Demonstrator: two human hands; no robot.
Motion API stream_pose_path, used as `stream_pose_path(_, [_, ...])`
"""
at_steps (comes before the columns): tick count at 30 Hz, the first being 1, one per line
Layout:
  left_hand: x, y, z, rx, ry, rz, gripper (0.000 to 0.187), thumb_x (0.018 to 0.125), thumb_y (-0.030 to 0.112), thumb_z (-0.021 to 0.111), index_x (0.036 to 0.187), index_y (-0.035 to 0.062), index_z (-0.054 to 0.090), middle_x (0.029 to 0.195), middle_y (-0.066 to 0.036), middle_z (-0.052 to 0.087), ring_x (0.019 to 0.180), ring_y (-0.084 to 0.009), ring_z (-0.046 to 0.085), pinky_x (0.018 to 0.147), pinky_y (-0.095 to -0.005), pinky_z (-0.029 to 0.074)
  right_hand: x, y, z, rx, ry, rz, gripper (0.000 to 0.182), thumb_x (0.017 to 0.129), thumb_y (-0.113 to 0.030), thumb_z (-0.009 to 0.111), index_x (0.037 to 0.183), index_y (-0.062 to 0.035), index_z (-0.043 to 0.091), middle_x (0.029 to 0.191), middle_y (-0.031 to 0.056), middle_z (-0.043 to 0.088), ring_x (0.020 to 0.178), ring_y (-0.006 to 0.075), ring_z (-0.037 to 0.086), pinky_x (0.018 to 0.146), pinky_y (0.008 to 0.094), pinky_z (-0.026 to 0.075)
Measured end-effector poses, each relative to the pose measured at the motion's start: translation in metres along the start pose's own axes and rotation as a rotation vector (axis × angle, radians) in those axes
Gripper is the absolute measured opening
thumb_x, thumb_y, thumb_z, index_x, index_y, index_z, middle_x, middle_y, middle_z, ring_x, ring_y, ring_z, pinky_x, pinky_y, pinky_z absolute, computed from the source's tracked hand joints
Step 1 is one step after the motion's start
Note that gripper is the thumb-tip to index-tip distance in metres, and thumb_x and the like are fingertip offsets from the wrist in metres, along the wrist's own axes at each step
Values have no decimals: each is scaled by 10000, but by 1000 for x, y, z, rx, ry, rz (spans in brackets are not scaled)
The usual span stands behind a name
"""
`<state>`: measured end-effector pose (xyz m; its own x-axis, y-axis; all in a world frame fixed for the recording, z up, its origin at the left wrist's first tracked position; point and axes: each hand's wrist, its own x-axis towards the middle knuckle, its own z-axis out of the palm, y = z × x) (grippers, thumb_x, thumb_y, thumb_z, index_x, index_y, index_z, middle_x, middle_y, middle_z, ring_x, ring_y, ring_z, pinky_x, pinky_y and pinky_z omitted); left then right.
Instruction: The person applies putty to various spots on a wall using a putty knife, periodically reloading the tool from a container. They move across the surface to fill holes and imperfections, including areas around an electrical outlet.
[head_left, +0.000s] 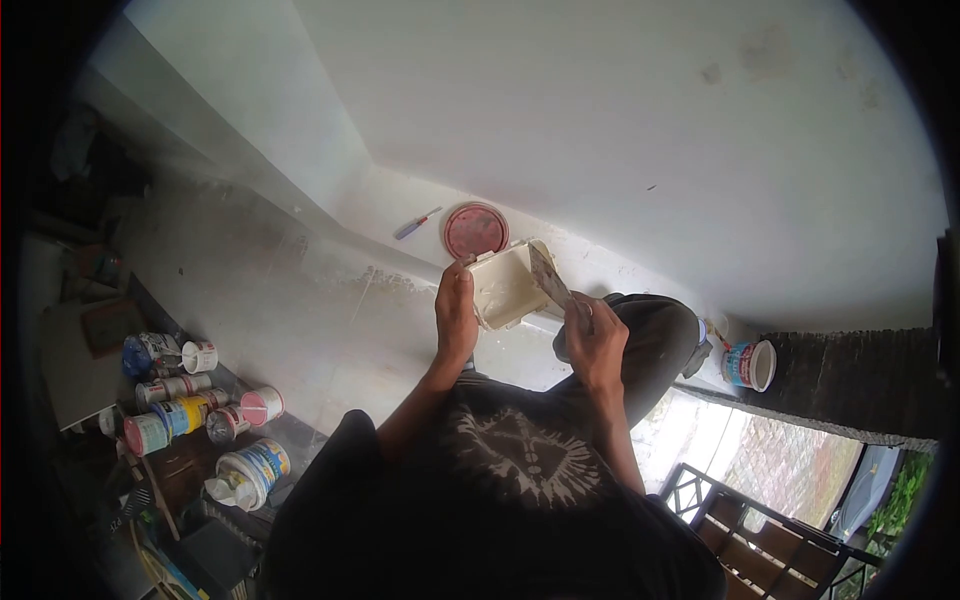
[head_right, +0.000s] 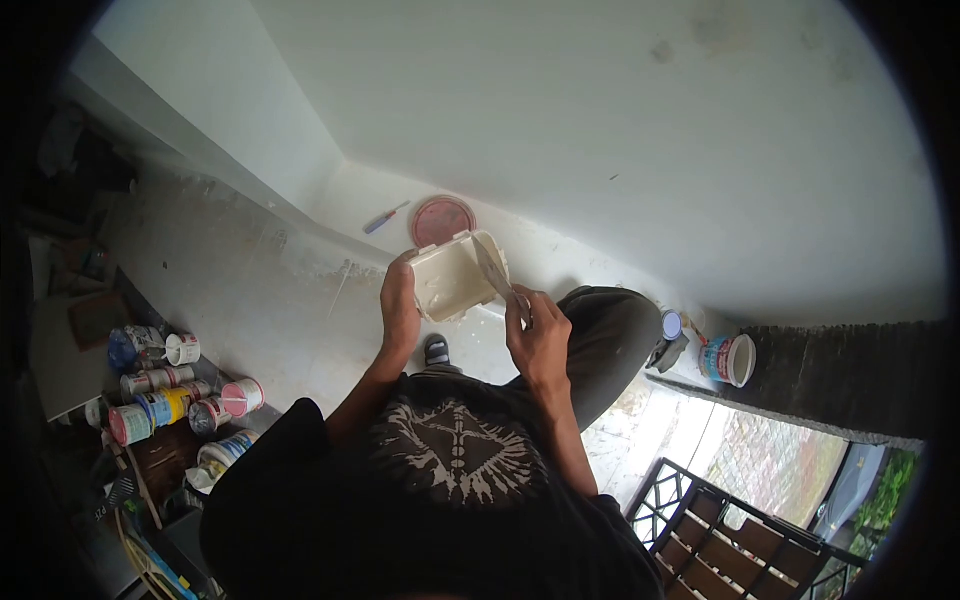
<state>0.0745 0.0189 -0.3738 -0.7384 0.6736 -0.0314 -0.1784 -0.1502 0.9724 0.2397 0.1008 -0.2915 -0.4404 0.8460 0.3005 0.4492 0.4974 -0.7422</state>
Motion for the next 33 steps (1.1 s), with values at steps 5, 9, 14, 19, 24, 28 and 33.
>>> stream_pose_path(5, [-1, 2, 6, 104, 53, 50, 461, 1010, 338, 410, 1265, -39, 477, 1219, -159, 545, 1128, -211, 520, 973, -317, 390, 2, 4, 7, 55, -81, 64, 176, 838, -83, 637, 965, 32, 673, 743, 192, 643, 602, 232, 611, 595, 322, 489])
stream_pose_path(9, [0, -5, 7, 28, 80, 35, 455, 1011, 332, 408, 1267, -38, 478, 1231, -163, 543, 1143, -221, 512, 991, -326, 378, -1, 19, 17, 144, -104, 137, 232, 868, -143, 629, 986, 52, 669, 751, 138, 672, 613, 145, 594, 589, 267, 466])
stream_pose_path(14, [3, -8, 4, 13, 73, 25, 455, 1014, 332, 397, 1258, -43, 484, 1232, -156, 540, 1149, -221, 509, 1003, -329, 368, 1, 31, 21, 647, -192, 492, 243, 902, -179, 611, 941, 58, 647, 755, 65, 646, 628, 140, 581, 624, 256, 481])
stream_pose_path(19, [6, -12, 5, -4, 66, -3, 446, 1020, 323, 385, 1249, -45, 489, 1208, -149, 544, 1137, -212, 512, 991, -322, 376, 4, 31, 18, 834, -115, 617, 232, 910, -192, 614, 933, 38, 638, 784, 63, 640, 643, 124, 574, 614, 255, 478])
stream_pose_path(24, [7, -11, 8, -105, 45, -71, 446, 1024, 337, 376, 1233, -41, 490, 1177, -135, 554, 1098, -201, 532, 945, -310, 415, 4, 26, 13, 671, -75, 484, 246, 909, -171, 626, 987, 61, 645, 749, 69, 644, 647, 108, 576, 604, 252, 467])
stream_pose_path(28, [9, -10, 13, -123, 40, -74, 450, 1024, 346, 377, 1224, -40, 489, 1164, -130, 559, 1086, -197, 539, 941, -309, 420, 3, 24, 16, 579, -65, 421, 255, 921, -199, 614, 959, 52, 637, 755, 56, 638, 654, 102, 571, 605, 244, 450])
stream_pose_path(33, [14, -10, 16, -23, 52, -58, 451, 1023, 355, 377, 1201, -40, 504, 1130, -126, 567, 1042, -188, 542, 914, -302, 422, 9, 26, 14, 703, -105, 479, 246, 919, -194, 610, 954, 48, 638, 725, 55, 631, 638, 106, 564, 594, 245, 438])
